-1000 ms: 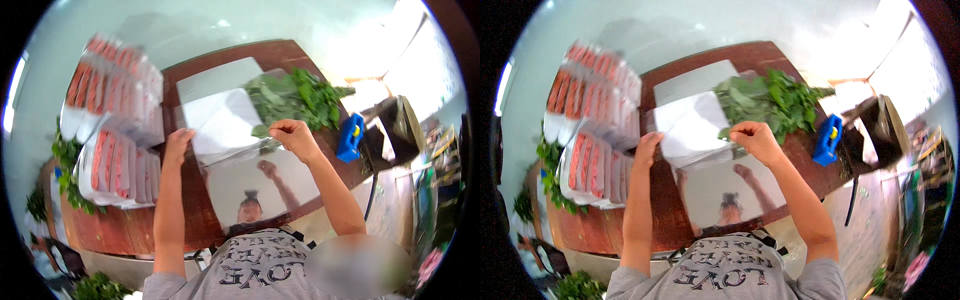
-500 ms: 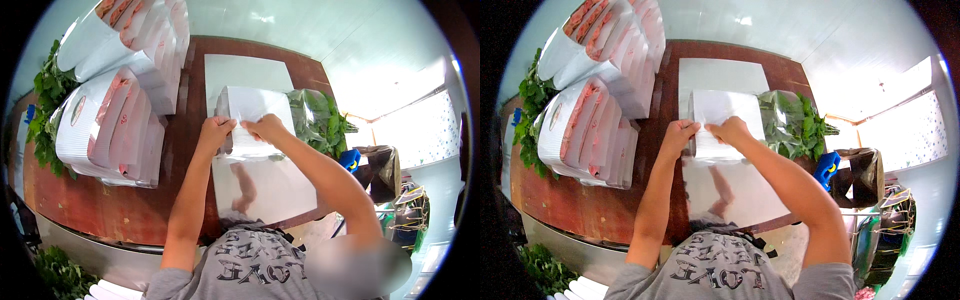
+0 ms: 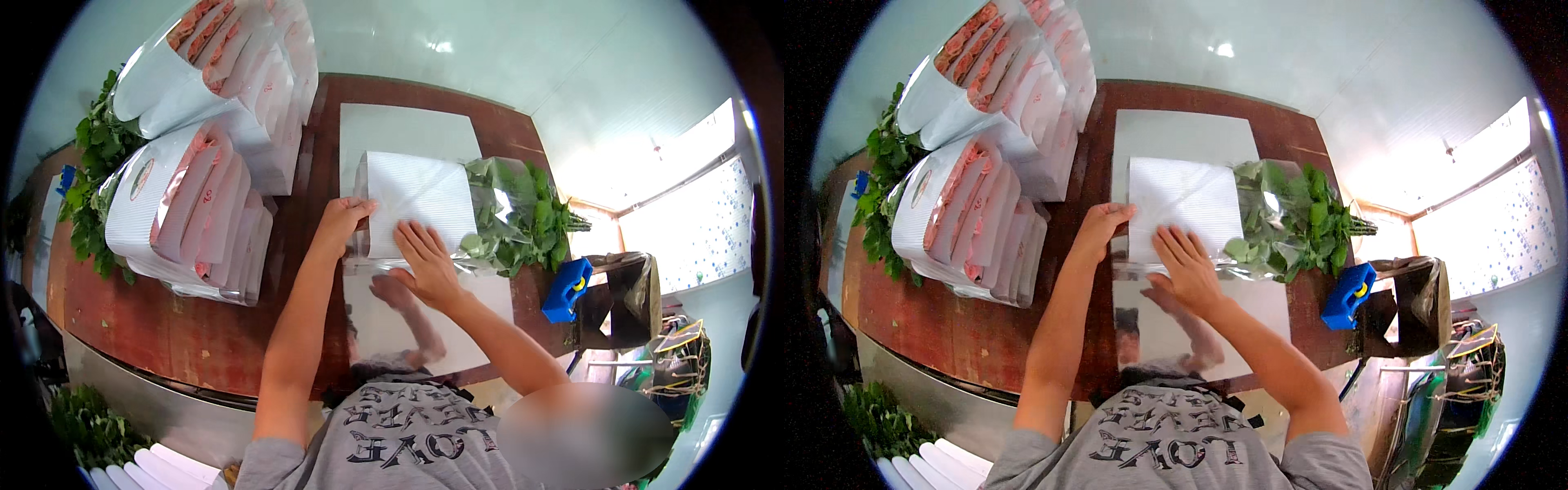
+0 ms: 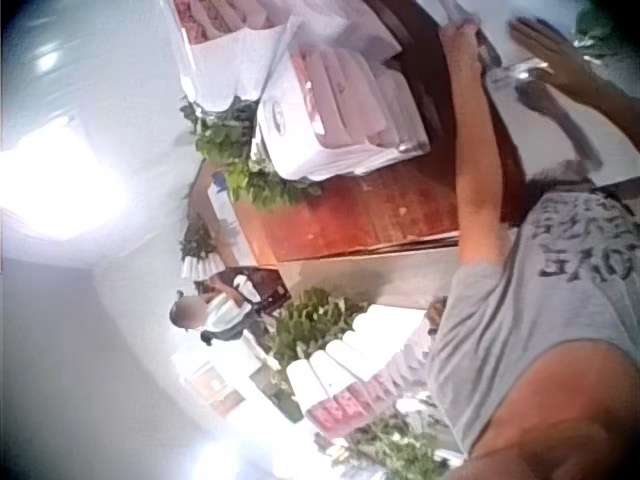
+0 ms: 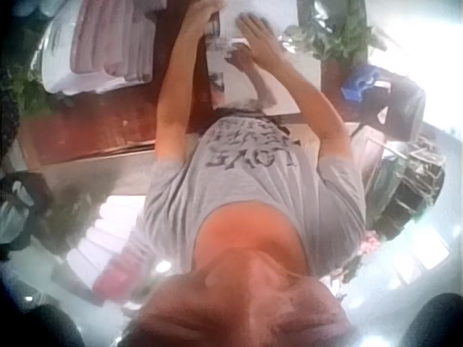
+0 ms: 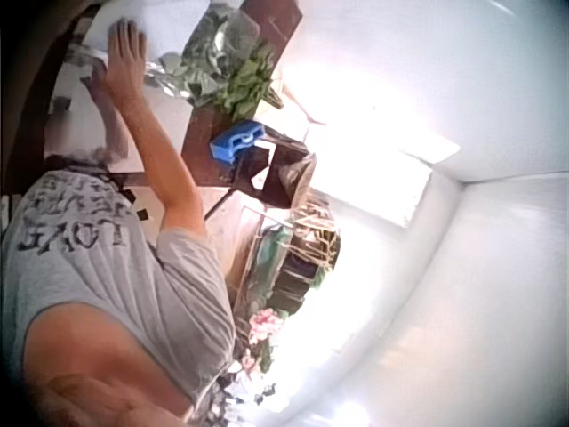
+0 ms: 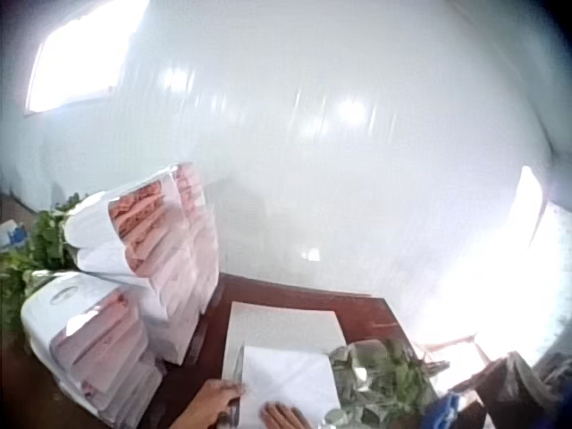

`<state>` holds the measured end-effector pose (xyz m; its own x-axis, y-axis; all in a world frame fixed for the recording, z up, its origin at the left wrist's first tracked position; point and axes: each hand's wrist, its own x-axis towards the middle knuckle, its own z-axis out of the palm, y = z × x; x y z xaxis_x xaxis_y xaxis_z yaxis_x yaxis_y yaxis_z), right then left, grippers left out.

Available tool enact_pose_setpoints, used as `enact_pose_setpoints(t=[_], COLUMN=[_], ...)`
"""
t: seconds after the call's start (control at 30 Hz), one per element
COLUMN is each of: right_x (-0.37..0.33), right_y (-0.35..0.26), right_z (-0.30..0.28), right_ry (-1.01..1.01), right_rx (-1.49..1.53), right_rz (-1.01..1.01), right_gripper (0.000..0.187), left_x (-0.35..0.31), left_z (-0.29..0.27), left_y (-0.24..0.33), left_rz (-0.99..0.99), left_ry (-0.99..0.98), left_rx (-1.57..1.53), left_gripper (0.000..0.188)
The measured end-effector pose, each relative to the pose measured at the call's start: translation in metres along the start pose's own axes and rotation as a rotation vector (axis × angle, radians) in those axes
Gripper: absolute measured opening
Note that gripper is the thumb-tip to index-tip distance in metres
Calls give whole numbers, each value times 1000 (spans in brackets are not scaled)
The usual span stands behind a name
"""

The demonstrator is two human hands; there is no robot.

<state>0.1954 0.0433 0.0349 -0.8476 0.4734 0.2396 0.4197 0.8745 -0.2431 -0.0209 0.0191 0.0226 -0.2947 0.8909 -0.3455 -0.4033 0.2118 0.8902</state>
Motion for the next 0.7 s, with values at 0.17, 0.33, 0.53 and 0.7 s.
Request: enact_pose_setpoints(t=[0.17,0.33,0.53,0.7], right_x=[-18,2,-17,-12], right_y=[52,97,103,126], right_z=[-27,-45,-47,-40], right_ry=[52,277,238,161], right_rx=[74,1,260,194], right_rz=[42,155,-161,-171], right_gripper=[54,49,37,48], left_x=[-1,-5,-34,9], left_z=[7,-13,80,130], left_y=[7,17,53,16], left_rz=[76,436,883,928], left_ry=[80,345,234,107], left_rx=[65,483,1300,1590], left_gripper=[21,30,46,36])
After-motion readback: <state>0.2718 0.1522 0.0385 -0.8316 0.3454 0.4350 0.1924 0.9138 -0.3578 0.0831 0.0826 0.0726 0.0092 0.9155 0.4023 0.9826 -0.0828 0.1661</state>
